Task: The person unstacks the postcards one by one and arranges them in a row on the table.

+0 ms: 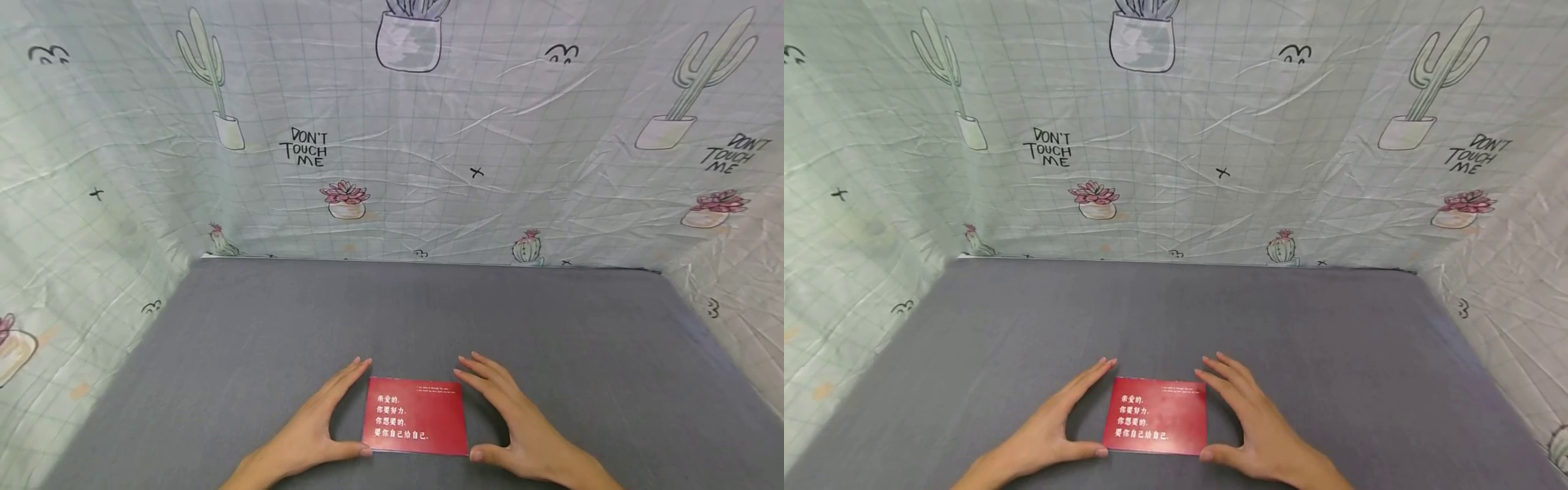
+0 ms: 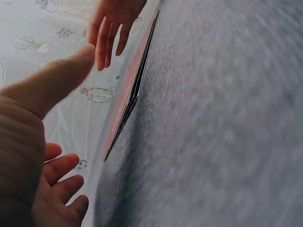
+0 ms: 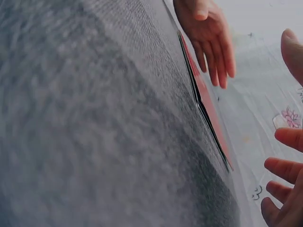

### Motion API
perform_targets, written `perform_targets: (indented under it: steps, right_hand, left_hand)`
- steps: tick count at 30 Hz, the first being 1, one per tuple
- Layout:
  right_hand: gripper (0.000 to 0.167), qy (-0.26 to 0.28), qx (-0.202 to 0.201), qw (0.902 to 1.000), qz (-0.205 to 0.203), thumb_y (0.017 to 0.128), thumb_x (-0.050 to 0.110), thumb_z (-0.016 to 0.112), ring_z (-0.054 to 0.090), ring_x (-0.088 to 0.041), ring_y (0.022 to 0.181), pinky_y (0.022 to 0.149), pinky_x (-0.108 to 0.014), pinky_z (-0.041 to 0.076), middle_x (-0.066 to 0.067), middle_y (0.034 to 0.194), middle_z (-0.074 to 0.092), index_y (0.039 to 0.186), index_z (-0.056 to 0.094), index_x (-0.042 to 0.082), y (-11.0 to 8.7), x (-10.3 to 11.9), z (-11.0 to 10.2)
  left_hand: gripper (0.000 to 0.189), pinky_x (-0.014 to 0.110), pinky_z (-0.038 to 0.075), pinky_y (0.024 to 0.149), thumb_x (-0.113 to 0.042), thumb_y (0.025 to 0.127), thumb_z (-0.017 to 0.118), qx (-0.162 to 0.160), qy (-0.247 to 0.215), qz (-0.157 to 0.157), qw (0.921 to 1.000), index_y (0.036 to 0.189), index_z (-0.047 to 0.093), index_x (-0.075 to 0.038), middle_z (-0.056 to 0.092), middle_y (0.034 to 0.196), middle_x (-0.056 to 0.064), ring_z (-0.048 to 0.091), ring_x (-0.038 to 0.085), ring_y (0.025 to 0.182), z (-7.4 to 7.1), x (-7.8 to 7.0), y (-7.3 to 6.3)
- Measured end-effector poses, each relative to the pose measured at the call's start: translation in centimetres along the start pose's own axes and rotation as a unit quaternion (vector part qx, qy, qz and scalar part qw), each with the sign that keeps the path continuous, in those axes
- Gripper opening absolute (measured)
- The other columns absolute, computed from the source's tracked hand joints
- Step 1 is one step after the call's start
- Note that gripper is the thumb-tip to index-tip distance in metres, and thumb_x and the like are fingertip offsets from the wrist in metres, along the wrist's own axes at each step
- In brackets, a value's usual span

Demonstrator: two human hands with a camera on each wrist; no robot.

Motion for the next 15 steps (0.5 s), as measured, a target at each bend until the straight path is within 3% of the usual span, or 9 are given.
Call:
perform_targets:
  steps: [8,15]
  right_hand:
    - [0.083,0.009,0.017,0.9992,0.035,0.073,0.041,0.079,0.026,-0.026,0.136,0.088,-0.043,0.051,-0.007,0.148,0.037,0.144,0.043,0.016,0.0,0.0,1.3]
    - [0.076,0.016,0.02,0.999,0.036,0.076,0.041,0.078,0.027,-0.027,0.135,0.087,-0.039,0.052,-0.006,0.147,0.038,0.141,0.046,0.02,-0.3,-0.1,2.1]
  left_hand:
    - [0.104,0.064,0.037,0.097,-0.054,0.067,0.081,0.012,-0.015,-0.012,0.9997,0.151,0.026,-0.03,0.026,0.155,0.006,0.025,0.036,0.138,0.9,0.5,0.1]
    - [0.103,0.063,0.036,0.098,-0.056,0.067,0.08,0.005,0.01,-0.007,0.9999,0.151,0.028,-0.027,0.028,0.154,0.007,0.026,0.036,0.138,1.5,0.5,0.3]
Point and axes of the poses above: each hand's wrist, its own y-axis towards the middle knuckle, its own z-axis out of the palm, x = y × z, the point moved 2 cm from there along y, towards the middle knuckle
